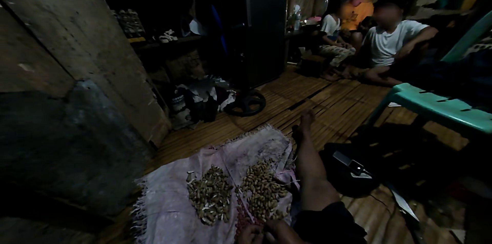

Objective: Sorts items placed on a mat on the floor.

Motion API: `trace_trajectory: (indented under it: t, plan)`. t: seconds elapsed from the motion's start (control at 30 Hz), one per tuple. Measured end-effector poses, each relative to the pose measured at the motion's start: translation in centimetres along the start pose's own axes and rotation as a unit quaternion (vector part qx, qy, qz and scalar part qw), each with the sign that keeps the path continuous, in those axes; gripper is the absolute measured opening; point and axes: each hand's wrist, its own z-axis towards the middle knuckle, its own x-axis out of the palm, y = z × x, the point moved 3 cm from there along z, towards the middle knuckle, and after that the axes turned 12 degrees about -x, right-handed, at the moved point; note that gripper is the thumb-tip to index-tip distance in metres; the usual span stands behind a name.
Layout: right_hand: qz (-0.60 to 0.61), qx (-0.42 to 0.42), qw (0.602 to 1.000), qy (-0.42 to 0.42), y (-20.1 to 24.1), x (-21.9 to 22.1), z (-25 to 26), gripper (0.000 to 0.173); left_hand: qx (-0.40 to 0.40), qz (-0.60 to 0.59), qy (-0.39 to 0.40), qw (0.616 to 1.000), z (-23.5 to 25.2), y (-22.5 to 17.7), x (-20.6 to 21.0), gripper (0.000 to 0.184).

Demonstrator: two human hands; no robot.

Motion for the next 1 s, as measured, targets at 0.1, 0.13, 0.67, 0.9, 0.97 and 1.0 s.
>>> trace_trajectory:
  t: [0.1, 0.13, 0.67, 0.9, 0.97, 1.0]
  plan:
    - [-0.008, 0.001, 1.000, 0.001, -0.1, 0.2, 0.0, 0.033, -0.009, -0.004, -0.005, 1.000, -0.1, 0.0, 0.0, 0.026]
    - [-0.008, 0.005, 1.000, 0.002, -0.1, 0.3, 0.0, 0.033, -0.011, -0.004, -0.005, 1.000, 0.0, 0.1, 0.0, 0.026]
    - [0.213, 0.106, 0.956, -0.170, -2.5, -0.1, -0.4, 0.028, -0.078, -0.007, -0.013, 0.997, -0.7, -0.6, -0.8, 0.025]
    - [0.203, 0.133, 0.943, -0.229, -5.2, -0.9, -0.2, 0.027, -0.123, 0.084, -0.049, 0.988, -1.4, -2.8, -1.2, 0.031]
    - [0.211, 0.136, 0.938, -0.237, -5.3, -1.1, -0.1, 0.026, -0.129, 0.101, -0.054, 0.985, -1.4, -3.0, -1.2, 0.037]
    - [0.215, 0.136, 0.937, -0.238, -5.2, -1.2, -0.1, 0.026, -0.128, 0.099, -0.057, 0.985, -1.3, -2.9, -1.2, 0.040]
